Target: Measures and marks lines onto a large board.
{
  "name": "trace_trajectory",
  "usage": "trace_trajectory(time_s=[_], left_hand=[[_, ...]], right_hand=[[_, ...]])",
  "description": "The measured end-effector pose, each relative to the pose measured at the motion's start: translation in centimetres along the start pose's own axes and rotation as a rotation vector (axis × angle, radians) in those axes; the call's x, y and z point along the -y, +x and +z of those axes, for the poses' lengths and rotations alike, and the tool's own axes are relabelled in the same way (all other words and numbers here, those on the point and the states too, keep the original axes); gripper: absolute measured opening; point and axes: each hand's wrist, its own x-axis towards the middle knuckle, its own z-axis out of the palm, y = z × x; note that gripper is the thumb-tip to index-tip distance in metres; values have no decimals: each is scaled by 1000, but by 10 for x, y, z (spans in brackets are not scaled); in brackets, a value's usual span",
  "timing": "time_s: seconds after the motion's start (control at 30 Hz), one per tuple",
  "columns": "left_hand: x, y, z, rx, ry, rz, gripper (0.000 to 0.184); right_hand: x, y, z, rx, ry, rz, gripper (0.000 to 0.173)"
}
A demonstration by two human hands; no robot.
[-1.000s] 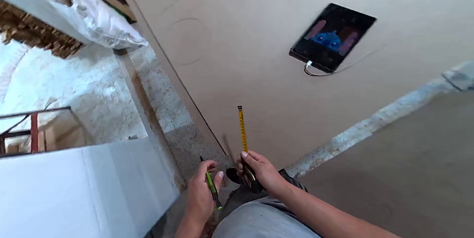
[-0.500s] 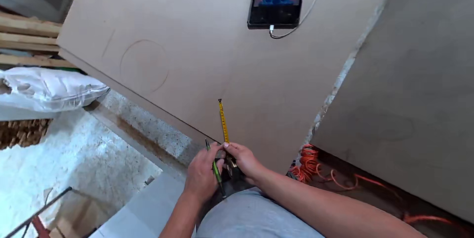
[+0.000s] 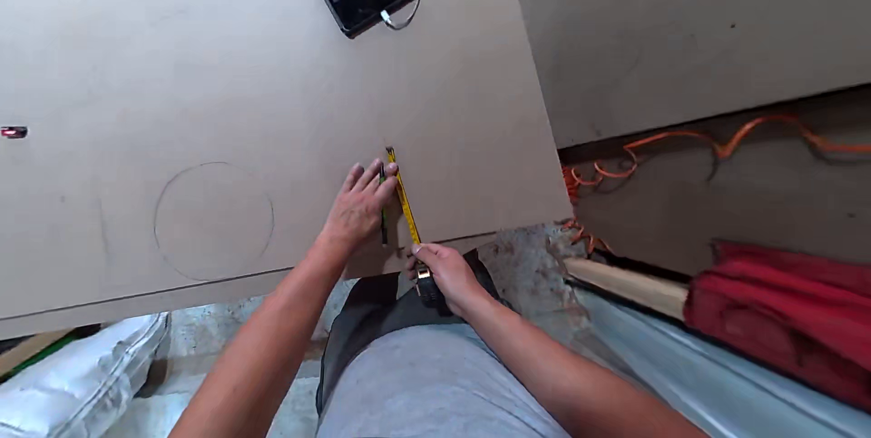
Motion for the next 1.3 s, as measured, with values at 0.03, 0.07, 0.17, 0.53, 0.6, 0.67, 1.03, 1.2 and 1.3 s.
trace_trajectory(time_s=[0.03,0.07,0.17,0.53,0.6,0.67,1.03,1.2,1.3], left_hand=[[7,3,-2,0,-9,6,37],[12,5,-5,12,-22,12,37],[20,10,-12,58,-58,38,37],[25,5,-10,119,-44,110,38],[26,3,-8,112,-50,133,38],[28,2,-5,96,-61,138,37],[29,-1,-1,15,-179,139,33],[29,-2,1,5,-162,134,34],[30,-2,2,-17,-184,142,35]], right_hand=[[-7,-3,7,-49,-3,-23,33],[-12,-7,13,-97,0,-39,32],[-10,-12,28,-228,47,-44,29],[-17,-10,51,-481,-35,-99,22],[-18,-8,52,-495,-42,-101,23],[-18,-4,50,-503,-82,-92,23],[-12,-8,44,-468,-192,-56,24],[-13,-3,39,-453,-238,-11,23],[-13,-2,38,-441,-240,10,23]])
